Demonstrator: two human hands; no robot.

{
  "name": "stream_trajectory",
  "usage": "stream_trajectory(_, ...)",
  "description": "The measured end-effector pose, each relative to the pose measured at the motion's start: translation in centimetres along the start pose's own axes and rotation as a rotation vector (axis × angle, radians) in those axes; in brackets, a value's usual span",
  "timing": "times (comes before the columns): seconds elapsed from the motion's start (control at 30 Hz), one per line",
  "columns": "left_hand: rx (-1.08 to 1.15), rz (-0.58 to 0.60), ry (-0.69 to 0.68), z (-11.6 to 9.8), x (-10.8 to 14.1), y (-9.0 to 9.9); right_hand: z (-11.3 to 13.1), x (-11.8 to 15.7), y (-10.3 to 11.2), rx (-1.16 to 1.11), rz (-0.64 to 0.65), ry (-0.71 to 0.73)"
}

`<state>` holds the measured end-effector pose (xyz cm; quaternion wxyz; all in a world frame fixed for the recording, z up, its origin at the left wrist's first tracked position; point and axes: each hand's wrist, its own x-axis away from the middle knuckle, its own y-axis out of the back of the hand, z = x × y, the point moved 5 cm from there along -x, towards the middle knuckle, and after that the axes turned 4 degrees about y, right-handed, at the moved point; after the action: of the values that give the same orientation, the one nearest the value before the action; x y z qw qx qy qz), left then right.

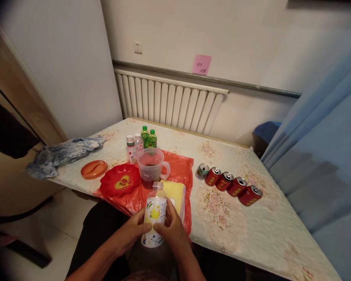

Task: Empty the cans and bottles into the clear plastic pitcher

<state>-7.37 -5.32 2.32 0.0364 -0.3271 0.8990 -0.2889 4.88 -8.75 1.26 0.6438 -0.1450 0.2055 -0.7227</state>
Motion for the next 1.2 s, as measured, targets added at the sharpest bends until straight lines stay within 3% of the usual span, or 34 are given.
stream_trajectory(0.4, -0.046, -0.036, 0.012, 0.0, 0.0, 0.2, -0.6, 0.1, 0.3, 0.023, -0.048, -0.003)
stream_trajectory(1.0, -0.05, -0.036, 0.037, -0.3, 0.3, -0.1, -1.1, 0.1, 0.5, 0.059, -0.005, -0.012)
stream_trajectory(1.2, -0.016, -0.062, 0.066, -0.1, 0.2, 0.5, -0.9, 0.0, 0.3, 0.294, -0.013, -0.086)
